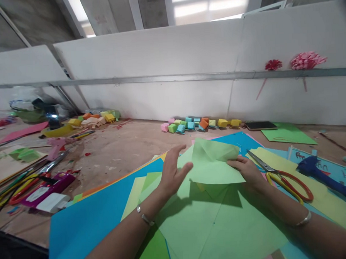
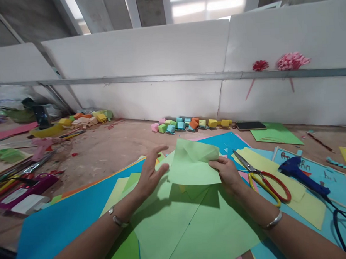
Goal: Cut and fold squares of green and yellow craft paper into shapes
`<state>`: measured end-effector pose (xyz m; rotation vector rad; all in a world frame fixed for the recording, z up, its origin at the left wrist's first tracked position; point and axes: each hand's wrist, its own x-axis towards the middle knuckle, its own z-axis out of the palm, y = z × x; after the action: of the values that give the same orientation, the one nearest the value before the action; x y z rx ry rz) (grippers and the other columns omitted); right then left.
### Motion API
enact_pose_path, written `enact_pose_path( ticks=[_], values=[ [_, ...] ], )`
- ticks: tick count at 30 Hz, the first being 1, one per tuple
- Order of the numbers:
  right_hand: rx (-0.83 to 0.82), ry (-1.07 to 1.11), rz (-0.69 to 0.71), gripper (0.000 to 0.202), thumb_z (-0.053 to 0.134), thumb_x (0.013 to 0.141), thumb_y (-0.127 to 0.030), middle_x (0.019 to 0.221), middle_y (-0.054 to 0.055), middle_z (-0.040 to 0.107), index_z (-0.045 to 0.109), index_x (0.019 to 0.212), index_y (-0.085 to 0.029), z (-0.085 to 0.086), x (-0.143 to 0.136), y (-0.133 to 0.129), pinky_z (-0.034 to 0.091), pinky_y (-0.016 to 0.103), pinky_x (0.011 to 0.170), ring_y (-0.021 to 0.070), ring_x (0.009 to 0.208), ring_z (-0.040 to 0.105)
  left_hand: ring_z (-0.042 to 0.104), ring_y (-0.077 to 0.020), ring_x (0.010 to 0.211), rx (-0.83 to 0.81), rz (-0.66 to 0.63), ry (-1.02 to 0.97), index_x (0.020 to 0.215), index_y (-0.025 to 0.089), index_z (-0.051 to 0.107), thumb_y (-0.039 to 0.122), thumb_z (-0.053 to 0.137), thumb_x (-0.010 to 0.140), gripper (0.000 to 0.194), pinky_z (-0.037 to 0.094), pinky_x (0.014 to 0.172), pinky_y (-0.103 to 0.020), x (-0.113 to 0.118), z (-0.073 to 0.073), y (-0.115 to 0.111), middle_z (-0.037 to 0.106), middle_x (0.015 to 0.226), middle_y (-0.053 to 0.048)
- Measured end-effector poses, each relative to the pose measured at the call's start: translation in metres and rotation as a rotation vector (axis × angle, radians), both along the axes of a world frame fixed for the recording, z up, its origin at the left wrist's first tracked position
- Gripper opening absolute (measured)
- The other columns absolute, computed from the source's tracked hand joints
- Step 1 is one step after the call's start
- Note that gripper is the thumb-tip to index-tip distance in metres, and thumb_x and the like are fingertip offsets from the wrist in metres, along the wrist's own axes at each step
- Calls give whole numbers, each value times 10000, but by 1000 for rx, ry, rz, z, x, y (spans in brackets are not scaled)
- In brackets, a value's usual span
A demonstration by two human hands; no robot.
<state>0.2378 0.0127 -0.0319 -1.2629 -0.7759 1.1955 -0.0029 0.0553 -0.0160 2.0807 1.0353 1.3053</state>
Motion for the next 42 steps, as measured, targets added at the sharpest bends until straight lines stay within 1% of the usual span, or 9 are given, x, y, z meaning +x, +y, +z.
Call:
enact_pose_path(
  ticks=[3, 7, 11, 17, 21, 24, 30, 38, 42],
  values=[
    [11, -3, -26, 238, 783, 553, -286, 684, 47, 718, 735, 757, -174, -1, 1, 1, 479, 291, 509, 186, 576, 626, 395, -335, 1305, 526, -51, 265, 1181, 223, 599, 735, 559, 736, 680, 241, 1108, -525, 1, 5, -13, 530, 1347, -146],
    [22, 3, -15, 258, 787, 554, -306, 685, 55, 715, 738, 765, -165, -3, -3, -1, 489, 298, 529, 191, 586, 628, 368, -293, 1331, 784, -3, 448, 944, 274, 679, 499, 632, 825, 259, 181, 1135, -528, 9, 3, -24, 553, 1355, -71],
    [22, 1, 48, 270, 799, 561, -321, 684, 51, 702, 744, 772, -162, -5, -6, -5, 488, 294, 523, 168, 560, 605, 390, -269, 1315, 735, 44, 487, 688, 233, 642, 267, 600, 869, 190, 227, 1119, -518, 9, 4, -21, 603, 1286, -31],
    [-2, -81, 163, 262, 841, 552, -310, 633, 37, 662, 761, 752, -161, -7, -6, -9, 443, 243, 483, 137, 541, 578, 352, -322, 1361, 500, -34, 607, 717, 195, 618, 213, 538, 870, 174, 203, 1114, -577, 0, 12, -14, 561, 1348, -95],
    [6, -153, 258, 321, 819, 600, -410, 681, 45, 664, 763, 809, -173, -5, -5, -11, 464, 257, 514, 151, 578, 590, 637, -237, 952, 320, -115, 634, 804, 195, 593, 177, 446, 902, 178, 337, 1043, -517, -1, 8, -7, 710, 919, -80],
    [109, -273, 280, 364, 736, 694, -524, 790, 63, 692, 759, 867, -205, 0, -3, -14, 503, 294, 596, 193, 693, 621, 614, -195, 711, 275, -105, 675, 781, 189, 558, 177, 399, 912, 206, 418, 967, -440, 0, 7, -4, 657, 734, -64],
    [436, -491, 234, 481, 569, 834, -575, 1173, 95, 648, 656, 1154, -226, 5, -3, -20, 492, 369, 868, 265, 1048, 594, 560, -190, 624, 294, -108, 732, 803, 188, 537, 163, 362, 918, 211, 409, 965, -450, 0, 10, -5, 614, 658, -45],
    [432, -651, 46, 393, 626, 795, -502, 1018, 91, 687, 665, 1054, -208, 7, -10, -26, 506, 350, 764, 233, 860, 623, 496, -171, 567, 267, -123, 756, 794, 203, 536, 160, 369, 910, 207, 394, 957, -441, 2, 8, -4, 567, 603, -10],
    [390, -665, 8, 289, 631, 794, -443, 882, 70, 686, 671, 944, -200, 6, -13, -24, 497, 322, 700, 208, 761, 609, 517, -188, 616, 212, -132, 770, 823, 200, 550, 167, 371, 909, 201, 429, 805, -360, 3, 8, -5, 577, 634, -29]
  ],
)
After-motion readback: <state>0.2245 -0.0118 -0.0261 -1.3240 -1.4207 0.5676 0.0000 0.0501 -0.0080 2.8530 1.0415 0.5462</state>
